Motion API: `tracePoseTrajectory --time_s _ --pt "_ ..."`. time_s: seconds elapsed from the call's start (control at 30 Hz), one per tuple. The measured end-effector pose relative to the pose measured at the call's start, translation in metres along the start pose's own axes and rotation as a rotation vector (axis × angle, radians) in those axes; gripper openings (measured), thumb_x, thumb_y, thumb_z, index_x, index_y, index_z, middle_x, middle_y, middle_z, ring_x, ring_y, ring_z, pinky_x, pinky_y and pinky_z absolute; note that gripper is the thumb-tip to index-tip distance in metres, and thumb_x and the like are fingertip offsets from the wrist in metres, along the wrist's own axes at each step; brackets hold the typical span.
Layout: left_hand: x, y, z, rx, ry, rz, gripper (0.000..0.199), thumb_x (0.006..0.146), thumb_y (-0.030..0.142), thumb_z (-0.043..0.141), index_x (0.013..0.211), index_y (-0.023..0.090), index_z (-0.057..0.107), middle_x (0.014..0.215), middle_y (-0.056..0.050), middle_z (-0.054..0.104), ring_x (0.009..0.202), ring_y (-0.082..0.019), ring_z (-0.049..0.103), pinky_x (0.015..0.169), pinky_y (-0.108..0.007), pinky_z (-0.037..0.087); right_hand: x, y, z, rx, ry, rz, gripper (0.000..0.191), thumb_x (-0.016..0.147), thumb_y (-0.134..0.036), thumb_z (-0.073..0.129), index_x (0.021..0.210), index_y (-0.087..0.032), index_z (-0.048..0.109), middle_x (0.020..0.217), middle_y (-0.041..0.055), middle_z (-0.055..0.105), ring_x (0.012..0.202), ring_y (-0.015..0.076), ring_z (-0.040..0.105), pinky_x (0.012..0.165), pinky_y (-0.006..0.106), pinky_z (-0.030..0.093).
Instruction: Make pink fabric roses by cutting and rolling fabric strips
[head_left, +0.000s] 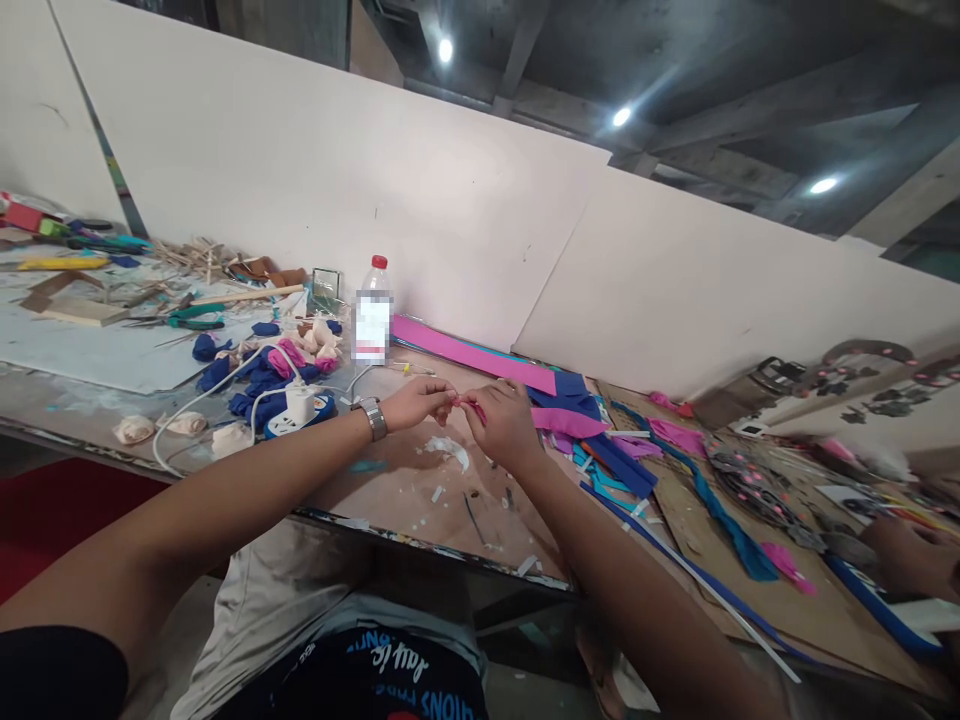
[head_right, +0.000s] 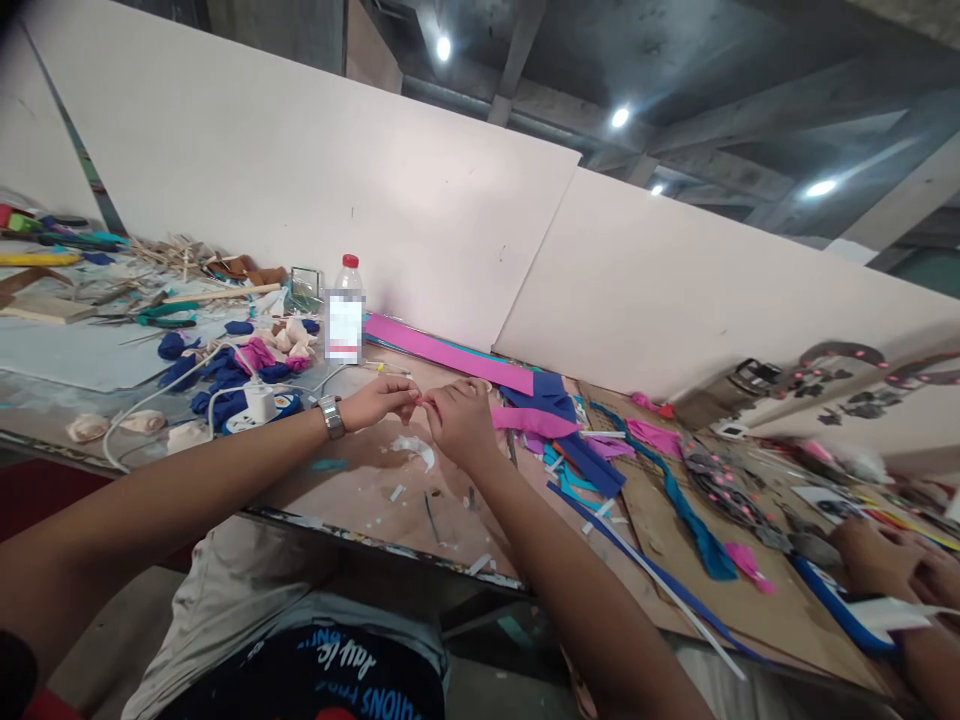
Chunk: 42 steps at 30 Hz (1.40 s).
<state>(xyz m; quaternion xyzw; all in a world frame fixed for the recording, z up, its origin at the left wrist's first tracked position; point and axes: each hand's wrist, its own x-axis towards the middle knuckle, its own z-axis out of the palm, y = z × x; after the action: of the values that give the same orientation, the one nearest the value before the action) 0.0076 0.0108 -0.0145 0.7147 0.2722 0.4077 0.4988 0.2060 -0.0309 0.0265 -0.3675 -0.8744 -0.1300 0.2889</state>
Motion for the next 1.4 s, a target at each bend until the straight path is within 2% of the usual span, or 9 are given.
tracePoseTrajectory --time_s 0.13,0.23,0.37,0.47,0.57,0.77,0.97,1.23,1.4 --pt "0.0 -0.004 -0.001 0.041 -0.027 0.002 0.039 0.091 0.052 0.059 0.079 0.015 0.061 0.063 0.0 0.061 0.06 -0.014 0.063 0.064 -0.028 0.049 -0.003 0.002 0.003 -0.038 -0.004 0.003 0.016 0.099 -0.026 0.055 0.092 -0.021 0.068 0.086 0.0069 0.073 0.091 0.0248 0.06 0.095 0.044 0.033" --pt "-0.002 -0.003 0.0 0.19 -0.026 0.044 0.036 0.095 0.048 0.054 0.082 0.016 0.061 0.064 -0.001 0.062 0.062 -0.014 0.062 0.065 -0.027 0.047 -0.007 0.003 0.007 0.004 0.002 0.027 0.014 0.098 -0.026 0.056 0.092 -0.022 0.068 0.088 0.0067 0.073 0.091 0.0247 0.061 0.099 0.045 0.033" --pt "-0.005 0.002 -0.002 0.647 0.025 0.303 0.028 0.099 0.038 0.049 0.091 0.017 0.067 0.082 -0.006 0.068 0.077 -0.018 0.062 0.072 -0.03 0.044 -0.012 0.003 0.014 0.192 0.004 0.189 0.009 0.092 -0.025 0.062 0.088 -0.022 0.07 0.088 0.0059 0.075 0.09 0.0254 0.063 0.091 0.043 0.041" --pt "-0.004 0.006 -0.005 0.836 0.0 0.44 0.029 0.102 0.034 0.046 0.096 0.018 0.068 0.093 -0.009 0.069 0.086 -0.021 0.063 0.077 -0.032 0.044 -0.013 0.003 0.018 0.426 -0.004 0.356 0.008 0.088 -0.024 0.063 0.084 -0.021 0.069 0.085 0.0044 0.074 0.083 0.0228 0.065 0.079 0.036 0.046" --pt "-0.004 0.008 -0.004 0.823 0.041 0.428 0.029 0.102 0.037 0.048 0.096 0.018 0.069 0.092 -0.008 0.07 0.085 -0.02 0.062 0.077 -0.031 0.043 -0.013 0.002 0.018 0.512 0.013 0.422 0.01 0.088 -0.025 0.061 0.081 -0.021 0.068 0.083 0.0034 0.073 0.081 0.0214 0.066 0.078 0.035 0.048" --pt "-0.007 0.01 0.003 0.652 0.124 0.288 0.029 0.097 0.04 0.056 0.086 0.016 0.068 0.079 -0.004 0.067 0.071 -0.016 0.058 0.07 -0.029 0.042 -0.018 0.005 0.018 0.435 0.116 0.385 0.01 0.088 -0.028 0.063 0.084 -0.021 0.068 0.086 0.0048 0.073 0.085 0.0233 0.065 0.08 0.037 0.048" --pt "-0.009 0.008 0.005 0.574 0.136 0.32 0.024 0.095 0.039 0.059 0.091 0.017 0.071 0.084 -0.005 0.07 0.074 -0.016 0.06 0.071 -0.029 0.045 -0.022 0.007 0.021 0.439 0.137 0.375 0.009 0.088 -0.029 0.065 0.084 -0.022 0.069 0.083 0.004 0.071 0.082 0.0232 0.065 0.079 0.037 0.049" --pt "-0.01 0.01 0.002 0.614 0.097 0.425 0.023 0.097 0.036 0.058 0.095 0.018 0.073 0.085 -0.006 0.07 0.077 -0.016 0.061 0.073 -0.029 0.046 -0.026 0.004 0.025 0.507 0.123 0.367 0.008 0.088 -0.028 0.065 0.084 -0.022 0.068 0.085 0.0035 0.072 0.083 0.0221 0.066 0.079 0.036 0.049" --pt "-0.01 0.01 0.002 0.588 0.144 0.424 0.021 0.096 0.036 0.062 0.094 0.018 0.074 0.085 -0.006 0.071 0.076 -0.015 0.061 0.072 -0.028 0.046 -0.026 0.002 0.025 0.542 0.128 0.357 0.008 0.09 -0.028 0.064 0.087 -0.022 0.068 0.086 0.004 0.072 0.083 0.0217 0.066 0.079 0.036 0.049"
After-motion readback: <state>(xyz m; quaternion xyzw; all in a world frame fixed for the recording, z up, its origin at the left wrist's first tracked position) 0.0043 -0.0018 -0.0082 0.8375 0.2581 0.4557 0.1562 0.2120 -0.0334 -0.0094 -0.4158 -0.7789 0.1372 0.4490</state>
